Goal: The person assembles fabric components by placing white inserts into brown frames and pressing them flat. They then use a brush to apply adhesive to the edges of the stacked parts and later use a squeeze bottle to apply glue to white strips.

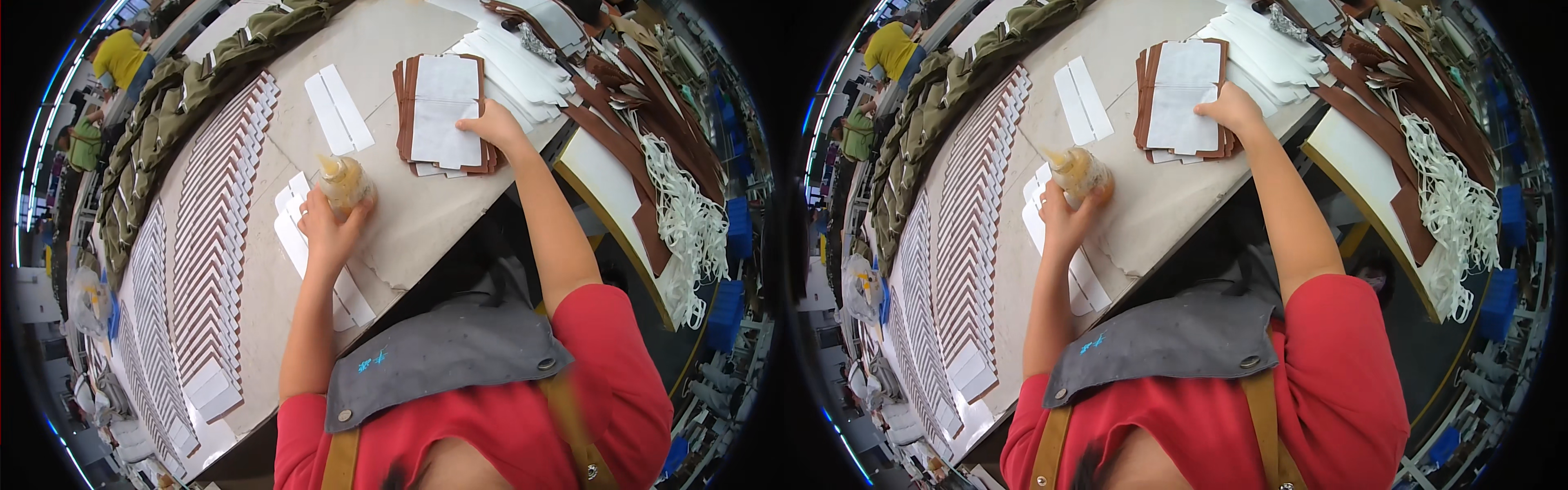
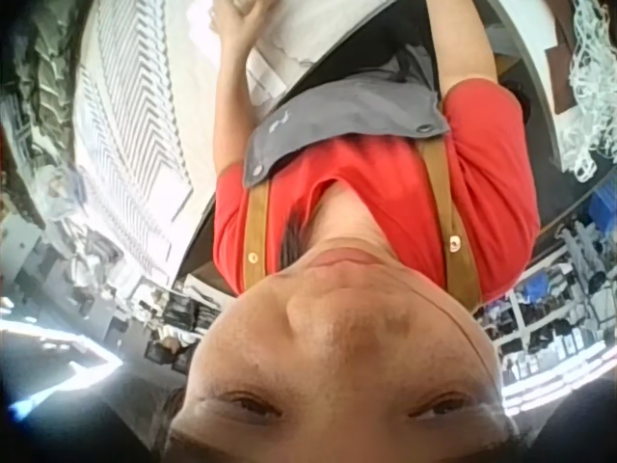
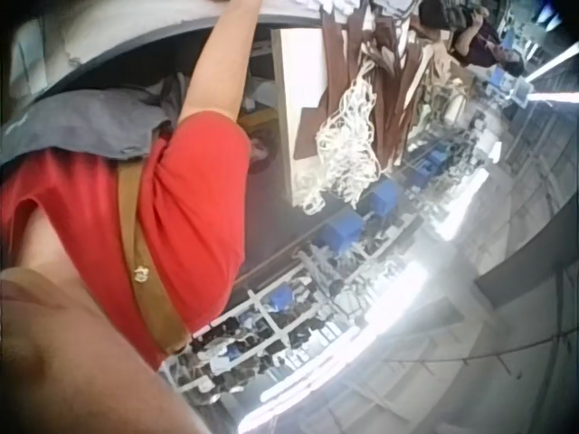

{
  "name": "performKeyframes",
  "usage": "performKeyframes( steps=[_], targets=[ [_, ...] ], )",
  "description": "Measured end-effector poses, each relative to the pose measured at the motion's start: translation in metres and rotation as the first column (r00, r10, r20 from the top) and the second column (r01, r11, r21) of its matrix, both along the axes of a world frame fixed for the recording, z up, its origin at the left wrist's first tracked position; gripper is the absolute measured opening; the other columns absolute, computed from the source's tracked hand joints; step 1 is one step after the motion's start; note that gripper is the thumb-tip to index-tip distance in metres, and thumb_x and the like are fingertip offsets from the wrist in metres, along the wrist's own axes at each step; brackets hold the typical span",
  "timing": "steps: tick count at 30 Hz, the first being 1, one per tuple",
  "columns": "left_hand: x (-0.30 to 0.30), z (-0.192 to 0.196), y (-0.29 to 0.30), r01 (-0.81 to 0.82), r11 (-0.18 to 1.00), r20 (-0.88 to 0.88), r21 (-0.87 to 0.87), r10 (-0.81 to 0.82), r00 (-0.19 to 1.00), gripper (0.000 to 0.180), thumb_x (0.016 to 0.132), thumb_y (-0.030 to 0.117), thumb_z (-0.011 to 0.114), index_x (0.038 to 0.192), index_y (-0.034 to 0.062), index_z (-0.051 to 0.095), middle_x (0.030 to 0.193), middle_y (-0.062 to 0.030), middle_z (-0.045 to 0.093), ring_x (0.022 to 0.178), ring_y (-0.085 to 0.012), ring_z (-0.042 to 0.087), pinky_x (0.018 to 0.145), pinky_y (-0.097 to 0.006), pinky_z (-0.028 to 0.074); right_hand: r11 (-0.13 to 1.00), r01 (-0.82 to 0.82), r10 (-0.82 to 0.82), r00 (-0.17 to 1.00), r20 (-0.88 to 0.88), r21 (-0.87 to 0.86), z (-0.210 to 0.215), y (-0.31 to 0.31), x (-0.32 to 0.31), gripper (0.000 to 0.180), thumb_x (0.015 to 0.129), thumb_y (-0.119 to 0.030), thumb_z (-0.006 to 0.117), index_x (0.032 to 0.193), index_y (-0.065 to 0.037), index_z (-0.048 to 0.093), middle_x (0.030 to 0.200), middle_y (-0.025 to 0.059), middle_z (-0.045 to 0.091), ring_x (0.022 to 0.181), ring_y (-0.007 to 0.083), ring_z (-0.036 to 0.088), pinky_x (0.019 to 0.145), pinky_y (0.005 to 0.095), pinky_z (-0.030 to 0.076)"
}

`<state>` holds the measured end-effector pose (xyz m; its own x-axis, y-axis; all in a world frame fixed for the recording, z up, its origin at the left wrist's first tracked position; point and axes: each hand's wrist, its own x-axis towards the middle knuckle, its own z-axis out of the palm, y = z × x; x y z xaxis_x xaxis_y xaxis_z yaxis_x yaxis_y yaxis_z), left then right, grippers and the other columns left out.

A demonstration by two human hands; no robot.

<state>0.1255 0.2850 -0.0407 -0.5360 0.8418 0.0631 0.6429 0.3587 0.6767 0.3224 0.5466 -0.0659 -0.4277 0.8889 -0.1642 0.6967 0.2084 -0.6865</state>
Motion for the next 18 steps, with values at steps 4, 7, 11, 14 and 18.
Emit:
performKeyframes(
  steps=[4,7,11,14,18],
  targets=[
    [-0.003,0.008,-0.002,0.027,0.999,-0.047,-0.033,-0.029,0.998,0.072,0.072,0.034,0.07,0.128,0.0017,0.037,0.118,-0.017,0.049,0.111,-0.0334,0.04,0.095,-0.045,0.024,0.998,-0.006,-0.02,0.927,-0.374,-0.066,-0.016,0.007,-0.005,0.052,0.073,-0.026,0.068,0.107,0.01,0.053,0.097,0.02,0.063,0.085,0.0264,0.063,0.076,0.033,0.049],
    [-0.003,0.011,-0.008,0.009,1.0,-0.159,-0.03,-0.014,0.987,0.079,0.071,0.035,0.071,0.131,-0.0001,0.033,0.119,-0.0188,0.048,0.111,-0.0341,0.041,0.094,-0.045,0.025,0.948,-0.006,-0.183,0.809,-0.559,-0.32,-0.004,0.008,-0.003,0.033,0.079,-0.007,0.061,0.106,0.01,0.053,0.096,0.0165,0.061,0.083,0.0215,0.061,0.072,0.0316,0.049],
    [0.003,0.016,-0.047,-0.141,0.982,-0.221,0.125,0.166,0.961,0.079,0.071,0.036,0.072,0.132,0.0042,0.034,0.117,-0.0167,0.051,0.112,-0.0317,0.043,0.094,-0.044,0.027,0.999,0.021,0.008,0.861,-0.508,0.05,0.058,0.004,0.012,0.041,0.08,-0.008,0.061,0.116,0.001,0.044,0.098,0.0158,0.057,0.083,0.0204,0.058,0.073,0.0302,0.048],
    [0.024,0.039,-0.078,-0.035,0.944,0.023,0.328,0.029,0.999,0.064,0.08,0.03,0.066,0.132,0.0046,0.037,0.116,-0.0141,0.053,0.108,-0.026,0.048,0.095,-0.038,0.033,0.859,-0.01,0.273,0.855,-0.442,0.512,0.138,-0.014,0.022,0.042,0.082,-0.01,0.063,0.122,-0.002,0.049,0.107,0.0102,0.058,0.092,0.0168,0.057,0.082,0.0277,0.045],
    [0.047,0.067,-0.101,0.072,0.842,0.344,0.534,-0.295,0.892,0.048,0.091,0.028,0.05,0.13,0.0016,0.04,0.12,-0.0132,0.052,0.109,-0.0231,0.05,0.097,-0.034,0.035,0.792,-0.163,0.531,0.66,-0.531,0.589,0.241,-0.119,-0.02,0.035,0.088,-0.011,0.056,0.122,-0.003,0.052,0.112,0.012,0.059,0.096,0.0164,0.058,0.081,0.0273,0.046]
  ],
)
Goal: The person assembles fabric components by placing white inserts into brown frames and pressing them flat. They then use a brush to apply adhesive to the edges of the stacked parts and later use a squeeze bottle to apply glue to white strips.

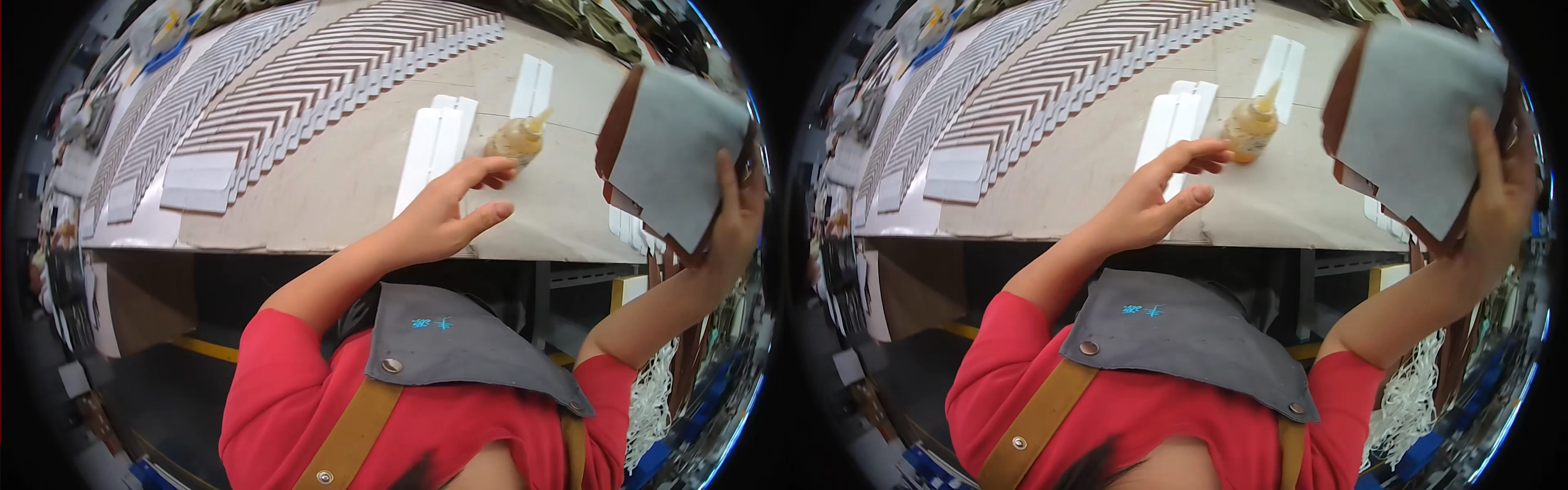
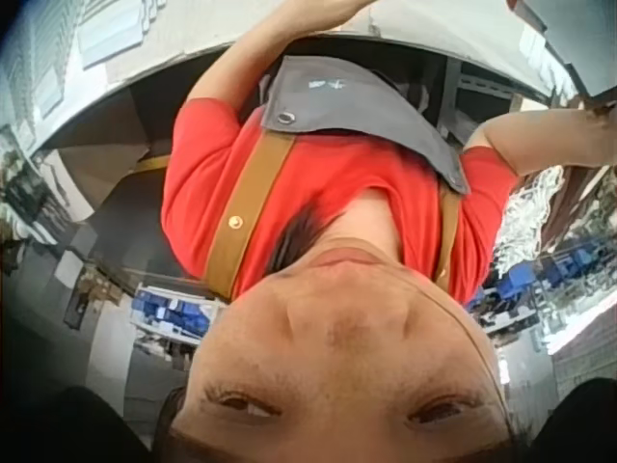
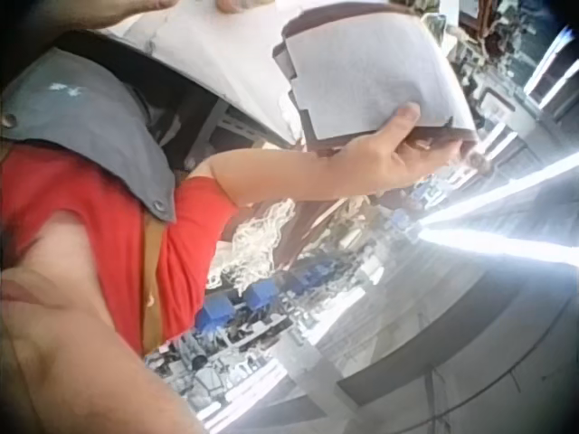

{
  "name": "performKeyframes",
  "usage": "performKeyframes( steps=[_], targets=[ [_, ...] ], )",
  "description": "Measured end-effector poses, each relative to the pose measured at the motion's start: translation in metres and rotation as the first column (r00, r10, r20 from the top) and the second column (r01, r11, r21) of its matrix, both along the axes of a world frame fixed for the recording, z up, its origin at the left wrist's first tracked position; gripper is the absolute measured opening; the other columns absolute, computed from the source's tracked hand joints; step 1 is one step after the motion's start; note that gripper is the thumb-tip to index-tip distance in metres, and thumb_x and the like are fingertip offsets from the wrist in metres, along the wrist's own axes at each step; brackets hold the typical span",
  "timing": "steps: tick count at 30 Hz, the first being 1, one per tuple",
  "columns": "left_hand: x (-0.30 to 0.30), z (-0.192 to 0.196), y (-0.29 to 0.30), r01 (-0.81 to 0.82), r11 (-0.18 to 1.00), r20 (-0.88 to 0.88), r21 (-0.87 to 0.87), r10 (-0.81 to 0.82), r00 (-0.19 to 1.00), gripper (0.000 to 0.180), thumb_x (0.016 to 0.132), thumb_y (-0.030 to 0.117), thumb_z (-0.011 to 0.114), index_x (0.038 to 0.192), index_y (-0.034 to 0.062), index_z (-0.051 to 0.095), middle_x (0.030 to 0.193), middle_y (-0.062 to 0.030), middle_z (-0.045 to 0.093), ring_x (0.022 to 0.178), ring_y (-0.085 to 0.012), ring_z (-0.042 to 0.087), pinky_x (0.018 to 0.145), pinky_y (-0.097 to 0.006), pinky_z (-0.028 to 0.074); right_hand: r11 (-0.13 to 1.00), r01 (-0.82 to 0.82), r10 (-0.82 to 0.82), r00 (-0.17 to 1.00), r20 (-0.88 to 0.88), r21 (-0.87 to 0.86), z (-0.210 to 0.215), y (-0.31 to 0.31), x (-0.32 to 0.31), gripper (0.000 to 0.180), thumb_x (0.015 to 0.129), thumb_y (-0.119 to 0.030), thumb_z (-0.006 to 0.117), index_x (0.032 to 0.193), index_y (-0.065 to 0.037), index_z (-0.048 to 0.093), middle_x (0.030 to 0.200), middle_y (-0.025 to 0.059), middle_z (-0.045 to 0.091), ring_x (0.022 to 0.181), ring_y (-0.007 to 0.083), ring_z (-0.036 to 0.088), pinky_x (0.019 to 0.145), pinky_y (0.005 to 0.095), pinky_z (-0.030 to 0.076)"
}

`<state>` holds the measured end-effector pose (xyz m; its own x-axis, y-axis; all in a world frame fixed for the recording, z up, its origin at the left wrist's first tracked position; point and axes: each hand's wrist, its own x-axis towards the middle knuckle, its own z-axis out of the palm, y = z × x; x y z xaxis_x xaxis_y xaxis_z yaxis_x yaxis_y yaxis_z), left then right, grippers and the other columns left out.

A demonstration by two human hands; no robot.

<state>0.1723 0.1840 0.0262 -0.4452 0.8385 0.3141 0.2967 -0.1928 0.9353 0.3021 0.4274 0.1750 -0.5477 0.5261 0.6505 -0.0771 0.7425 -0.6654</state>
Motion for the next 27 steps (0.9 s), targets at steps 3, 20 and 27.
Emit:
performKeyframes(
  steps=[3,20,27],
  targets=[
    [-0.005,-0.012,-0.012,0.085,0.974,0.401,0.209,-0.165,0.901,0.049,0.097,0.035,0.034,0.13,-0.0015,0.038,0.123,-0.0132,0.05,0.115,-0.0237,0.047,0.1,-0.037,0.034,0.733,-0.162,0.054,0.982,0.18,0.661,0.04,-0.036,-0.034,0.04,0.082,-0.019,0.062,0.118,-0.002,0.054,0.107,0.0133,0.06,0.091,0.0209,0.06,0.078,0.0285,0.048],
    [-0.047,-0.071,-0.226,-0.812,0.554,0.85,-0.183,0.504,0.152,0.052,0.09,0.03,0.053,0.131,0.0027,0.035,0.13,-0.0108,0.042,0.119,-0.0224,0.04,0.1,-0.036,0.034,0.511,-0.661,0.73,-0.002,0.683,-0.549,-0.19,-0.18,-0.219,0.056,0.076,-0.015,0.063,0.129,-0.015,0.047,0.119,0.0148,0.055,0.106,0.0243,0.054,0.091,0.0341,0.042],
    [-0.056,-0.066,-0.218,-0.754,0.624,0.525,-0.205,0.72,0.453,0.061,0.081,-0.005,0.054,0.136,0.0059,0.031,0.13,-0.0099,0.04,0.118,-0.02,0.04,0.101,-0.032,0.03,0.546,-0.618,0.765,0.093,0.638,-0.565,-0.195,-0.162,-0.191,0.051,0.073,-0.006,0.056,0.124,-0.009,0.049,0.114,0.0154,0.057,0.103,0.0264,0.055,0.089,0.0331,0.044]
  ],
)
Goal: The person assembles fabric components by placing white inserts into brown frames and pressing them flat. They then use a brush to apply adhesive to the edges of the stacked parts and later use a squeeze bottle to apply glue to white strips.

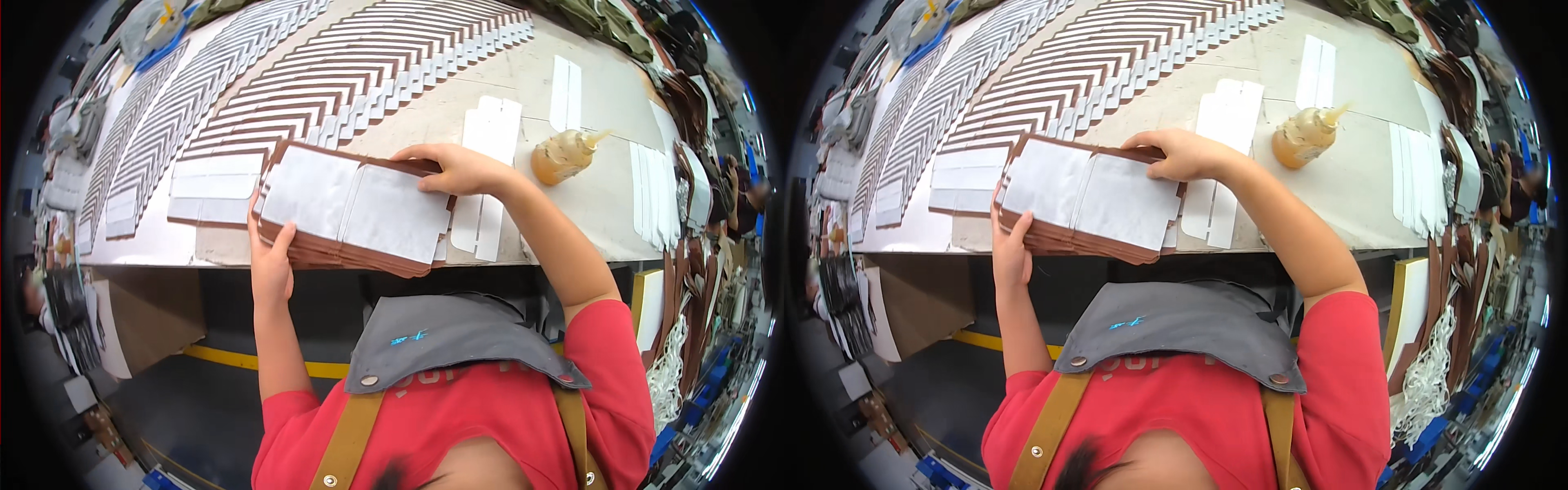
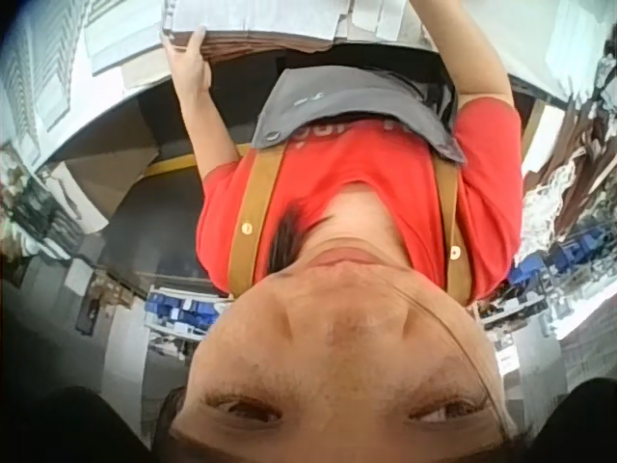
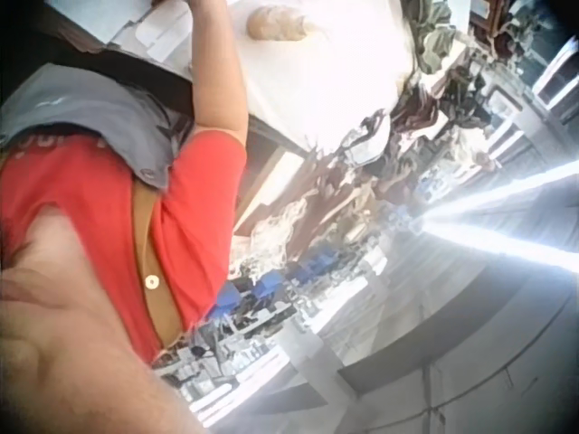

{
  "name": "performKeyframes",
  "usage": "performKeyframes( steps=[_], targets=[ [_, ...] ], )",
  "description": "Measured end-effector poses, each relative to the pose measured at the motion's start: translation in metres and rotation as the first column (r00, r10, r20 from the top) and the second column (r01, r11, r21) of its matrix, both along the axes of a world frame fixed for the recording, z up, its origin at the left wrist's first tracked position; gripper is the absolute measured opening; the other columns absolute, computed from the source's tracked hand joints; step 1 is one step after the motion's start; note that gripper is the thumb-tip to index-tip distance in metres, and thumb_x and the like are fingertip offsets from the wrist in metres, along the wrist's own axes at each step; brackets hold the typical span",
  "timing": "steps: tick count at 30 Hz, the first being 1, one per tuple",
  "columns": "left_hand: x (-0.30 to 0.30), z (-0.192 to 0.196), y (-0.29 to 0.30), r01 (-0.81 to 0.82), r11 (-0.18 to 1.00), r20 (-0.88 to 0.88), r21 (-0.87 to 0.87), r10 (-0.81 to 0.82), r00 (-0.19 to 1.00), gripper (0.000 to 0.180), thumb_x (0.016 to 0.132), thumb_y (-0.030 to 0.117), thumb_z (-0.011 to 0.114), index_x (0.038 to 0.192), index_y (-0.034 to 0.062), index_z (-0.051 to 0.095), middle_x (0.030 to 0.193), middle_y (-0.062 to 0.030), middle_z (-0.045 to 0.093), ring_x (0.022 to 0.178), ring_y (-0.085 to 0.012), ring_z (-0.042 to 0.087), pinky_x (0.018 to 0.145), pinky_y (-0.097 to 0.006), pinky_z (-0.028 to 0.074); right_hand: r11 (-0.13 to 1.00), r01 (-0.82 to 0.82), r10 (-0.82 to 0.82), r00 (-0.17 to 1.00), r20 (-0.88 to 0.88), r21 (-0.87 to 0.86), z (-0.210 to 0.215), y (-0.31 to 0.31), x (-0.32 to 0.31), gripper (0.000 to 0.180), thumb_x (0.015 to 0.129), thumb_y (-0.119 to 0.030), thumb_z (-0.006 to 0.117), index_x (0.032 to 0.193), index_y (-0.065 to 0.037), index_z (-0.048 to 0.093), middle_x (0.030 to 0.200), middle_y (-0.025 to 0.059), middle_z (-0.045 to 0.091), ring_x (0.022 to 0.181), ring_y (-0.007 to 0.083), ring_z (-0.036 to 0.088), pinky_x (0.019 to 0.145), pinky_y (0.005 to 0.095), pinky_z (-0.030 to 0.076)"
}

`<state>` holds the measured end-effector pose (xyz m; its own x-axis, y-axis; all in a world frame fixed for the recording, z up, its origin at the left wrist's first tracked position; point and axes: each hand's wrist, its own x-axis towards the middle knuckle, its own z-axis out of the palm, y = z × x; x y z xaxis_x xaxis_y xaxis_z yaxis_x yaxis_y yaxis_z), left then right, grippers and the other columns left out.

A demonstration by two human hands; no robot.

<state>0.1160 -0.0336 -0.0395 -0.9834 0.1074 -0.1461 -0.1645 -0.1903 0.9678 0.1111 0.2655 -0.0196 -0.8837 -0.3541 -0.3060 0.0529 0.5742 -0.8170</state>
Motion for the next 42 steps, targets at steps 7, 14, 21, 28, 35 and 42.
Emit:
performKeyframes(
  steps=[7,14,21,28,35,42],
  targets=[
    [0.019,0.0,0.001,0.101,0.992,0.112,-0.078,-0.092,0.989,0.065,0.079,-0.007,0.054,0.137,0.0069,0.029,0.13,-0.0101,0.04,0.118,-0.02,0.04,0.1,-0.032,0.031,0.997,0.077,-0.078,0.997,0.022,0.028,0.002,0.022,0.028,0.041,0.078,-0.007,0.056,0.119,-0.008,0.052,0.109,0.0131,0.06,0.098,0.0254,0.057,0.085,0.0317,0.045],
    [0.03,0.001,0.004,0.044,0.999,0.193,-0.012,-0.041,0.98,0.062,0.081,-0.005,0.054,0.136,0.004,0.027,0.126,-0.0101,0.042,0.116,-0.0193,0.041,0.1,-0.032,0.03,0.92,0.364,-0.374,0.71,-0.597,-0.144,0.024,0.045,0.077,0.018,0.083,0.0,0.056,0.101,-0.003,0.059,0.085,0.0078,0.057,0.081,0.0174,0.055,0.07,0.0287,0.044],
    [0.028,0.016,0.001,-0.053,0.698,-0.191,-0.714,-0.122,0.974,0.063,0.081,0.003,0.058,0.135,0.0001,0.027,0.129,-0.0152,0.038,0.115,-0.0241,0.041,0.099,-0.035,0.03,0.508,0.737,-0.722,0.082,-0.687,-0.445,-0.023,0.109,0.111,0.059,0.075,-0.014,0.072,0.123,-0.005,0.04,0.113,0.0097,0.051,0.101,0.0183,0.051,0.084,0.0291,0.042],
    [0.001,0.046,0.099,-0.095,0.476,-0.425,-0.874,-0.656,0.624,0.051,0.08,0.011,0.062,0.125,-0.0021,0.041,0.119,-0.0202,0.048,0.112,-0.034,0.044,0.095,-0.039,0.034,0.395,0.785,-0.917,0.307,-0.254,-0.478,-0.036,0.129,0.116,0.064,0.072,-0.02,0.075,0.123,-0.004,0.039,0.113,0.009,0.051,0.1,0.0183,0.053,0.086,0.0315,0.044],
    [-0.014,0.021,0.22,0.158,0.254,-0.122,-0.954,-0.814,0.568,0.069,0.074,0.02,0.068,0.129,-0.0044,0.034,0.12,-0.0248,0.045,0.112,-0.0382,0.044,0.095,-0.042,0.036,0.133,0.871,-0.81,-0.18,-0.558,-0.474,-0.036,0.253,0.217,0.066,0.072,-0.026,0.075,0.121,0.0,0.04,0.113,0.0124,0.054,0.104,0.0217,0.053,0.089,0.0325,0.043],
    [-0.018,0.0,0.252,0.222,0.312,-0.109,-0.924,-0.772,0.627,0.075,0.07,0.012,0.067,0.131,-0.0056,0.026,0.114,-0.0271,0.043,0.102,-0.038,0.049,0.088,-0.04,0.043,0.022,0.934,-0.771,-0.212,-0.601,-0.357,-0.057,0.275,0.27,0.066,0.076,-0.026,0.071,0.125,0.004,0.037,0.118,0.0159,0.051,0.11,0.0239,0.051,0.094,0.0344,0.039]
  ],
)
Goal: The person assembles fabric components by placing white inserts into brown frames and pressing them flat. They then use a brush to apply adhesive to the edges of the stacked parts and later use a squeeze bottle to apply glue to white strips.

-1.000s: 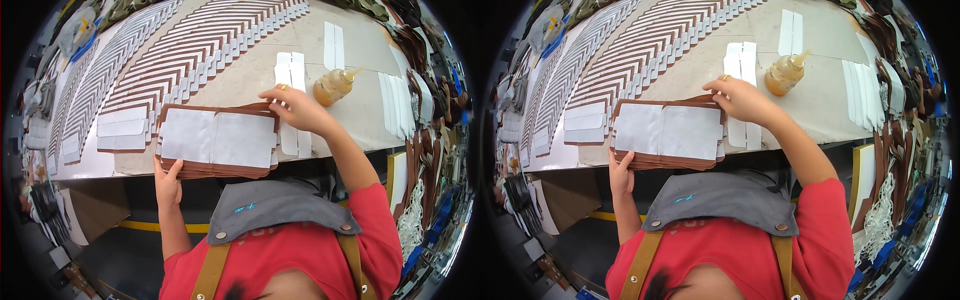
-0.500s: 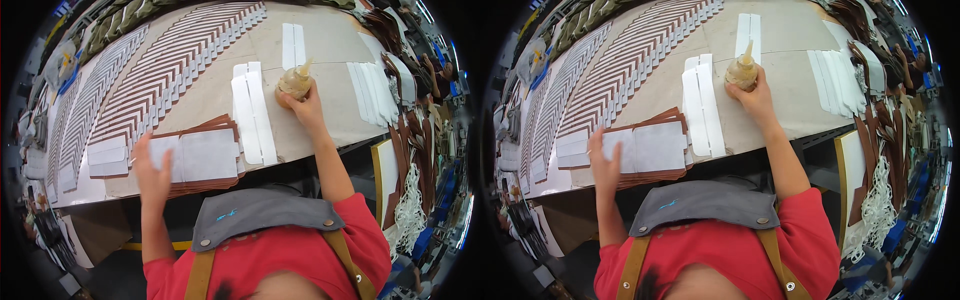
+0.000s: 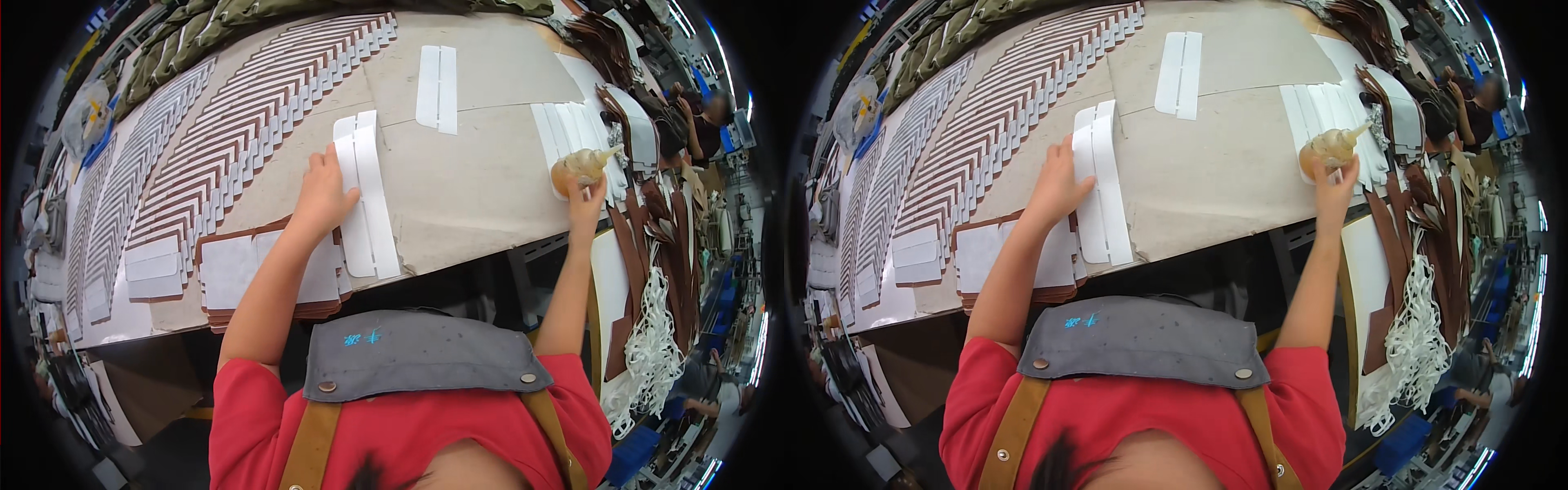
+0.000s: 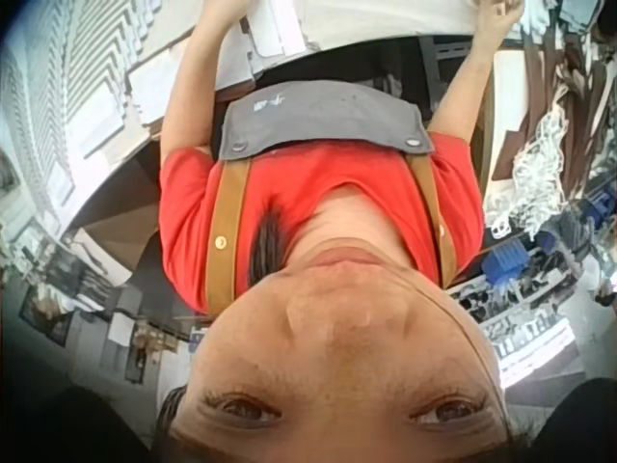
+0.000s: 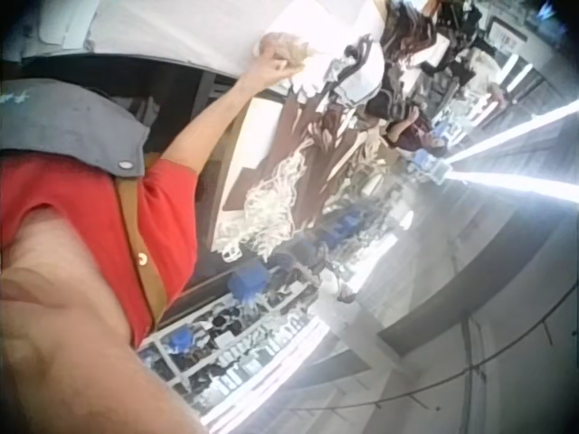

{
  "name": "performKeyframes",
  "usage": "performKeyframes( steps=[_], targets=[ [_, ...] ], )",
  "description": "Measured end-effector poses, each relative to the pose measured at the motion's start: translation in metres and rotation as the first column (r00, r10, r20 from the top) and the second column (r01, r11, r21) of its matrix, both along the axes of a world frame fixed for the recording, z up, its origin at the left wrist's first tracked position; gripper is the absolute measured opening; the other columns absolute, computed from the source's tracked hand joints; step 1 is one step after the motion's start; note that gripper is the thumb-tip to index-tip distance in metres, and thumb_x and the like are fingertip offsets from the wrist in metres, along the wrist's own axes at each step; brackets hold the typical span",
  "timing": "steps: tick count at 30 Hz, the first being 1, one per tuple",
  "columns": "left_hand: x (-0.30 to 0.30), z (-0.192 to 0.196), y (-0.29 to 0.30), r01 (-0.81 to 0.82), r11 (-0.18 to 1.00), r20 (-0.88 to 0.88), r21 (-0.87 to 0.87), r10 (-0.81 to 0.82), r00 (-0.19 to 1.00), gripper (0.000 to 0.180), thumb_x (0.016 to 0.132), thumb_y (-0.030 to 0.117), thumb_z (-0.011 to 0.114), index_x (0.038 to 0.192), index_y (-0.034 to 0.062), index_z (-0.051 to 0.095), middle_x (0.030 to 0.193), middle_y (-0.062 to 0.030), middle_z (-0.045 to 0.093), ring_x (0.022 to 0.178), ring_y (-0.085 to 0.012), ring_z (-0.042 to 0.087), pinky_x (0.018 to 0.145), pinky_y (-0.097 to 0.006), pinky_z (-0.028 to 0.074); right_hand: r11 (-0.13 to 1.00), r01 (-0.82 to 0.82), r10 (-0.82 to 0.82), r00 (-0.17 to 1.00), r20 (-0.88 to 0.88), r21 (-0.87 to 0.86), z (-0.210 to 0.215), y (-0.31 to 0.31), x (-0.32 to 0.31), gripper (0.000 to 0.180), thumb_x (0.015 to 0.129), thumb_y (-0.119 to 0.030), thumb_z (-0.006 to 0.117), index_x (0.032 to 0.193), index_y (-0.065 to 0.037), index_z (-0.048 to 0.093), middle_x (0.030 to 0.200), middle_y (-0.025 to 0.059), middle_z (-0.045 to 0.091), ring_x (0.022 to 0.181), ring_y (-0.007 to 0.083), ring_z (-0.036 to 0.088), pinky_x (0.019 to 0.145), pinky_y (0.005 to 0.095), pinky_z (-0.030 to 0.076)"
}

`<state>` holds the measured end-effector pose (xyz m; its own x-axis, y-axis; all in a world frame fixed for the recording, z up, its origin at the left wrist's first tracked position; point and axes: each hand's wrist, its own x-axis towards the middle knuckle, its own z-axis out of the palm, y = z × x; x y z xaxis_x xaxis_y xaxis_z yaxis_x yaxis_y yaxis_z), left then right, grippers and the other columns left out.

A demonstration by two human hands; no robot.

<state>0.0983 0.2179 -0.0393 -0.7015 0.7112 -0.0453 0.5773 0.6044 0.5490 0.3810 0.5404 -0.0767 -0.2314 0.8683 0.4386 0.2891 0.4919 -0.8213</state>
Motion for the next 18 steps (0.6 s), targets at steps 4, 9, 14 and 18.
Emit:
performKeyframes(
  steps=[4,9,14,18],
  targets=[
    [-0.002,0.0,-0.001,-0.063,0.997,0.178,0.042,0.054,0.983,0.073,0.071,0.007,0.062,0.132,-0.0053,0.024,0.118,-0.0289,0.04,0.104,-0.038,0.05,0.088,-0.039,0.044,0.979,0.109,-0.1,0.993,-0.062,0.172,0.021,-0.058,-0.029,0.044,0.081,-0.019,0.065,0.116,0.002,0.048,0.11,0.0132,0.055,0.108,0.0219,0.05,0.093,0.0331,0.038],
    [-0.009,-0.007,-0.006,-0.145,0.982,0.283,0.121,0.106,0.953,0.068,0.07,0.003,0.057,0.131,-0.0009,0.025,0.097,-0.0201,0.054,0.083,-0.0317,0.057,0.074,-0.037,0.047,0.725,-0.641,0.545,0.757,0.359,0.251,0.033,-0.092,-0.142,0.028,0.08,-0.011,0.059,0.107,-0.006,0.056,0.115,0.0176,0.056,0.105,0.0329,0.052,0.09,0.0373,0.043],
    [-0.002,0.002,-0.011,-0.14,0.986,0.156,0.096,0.124,0.98,0.07,0.071,0.002,0.055,0.133,0.0057,0.022,0.097,-0.0176,0.059,0.08,-0.0247,0.059,0.069,-0.034,0.047,0.716,-0.637,0.399,0.71,0.58,0.286,-0.009,-0.072,-0.196,0.023,0.085,-0.015,0.052,0.106,-0.008,0.057,0.112,0.0116,0.06,0.103,0.0298,0.056,0.085,0.0394,0.046],
    [-0.006,0.006,-0.008,-0.217,0.916,0.398,0.338,0.07,0.915,0.072,0.073,0.003,0.054,0.136,0.0088,0.019,0.11,-0.0173,0.055,0.085,-0.0233,0.057,0.071,-0.036,0.046,0.73,-0.628,0.318,0.663,0.678,0.272,-0.001,-0.075,-0.203,0.017,0.087,-0.014,0.048,0.097,-0.009,0.06,0.099,0.007,0.064,0.094,0.0246,0.06,0.074,0.0389,0.05]
  ],
)
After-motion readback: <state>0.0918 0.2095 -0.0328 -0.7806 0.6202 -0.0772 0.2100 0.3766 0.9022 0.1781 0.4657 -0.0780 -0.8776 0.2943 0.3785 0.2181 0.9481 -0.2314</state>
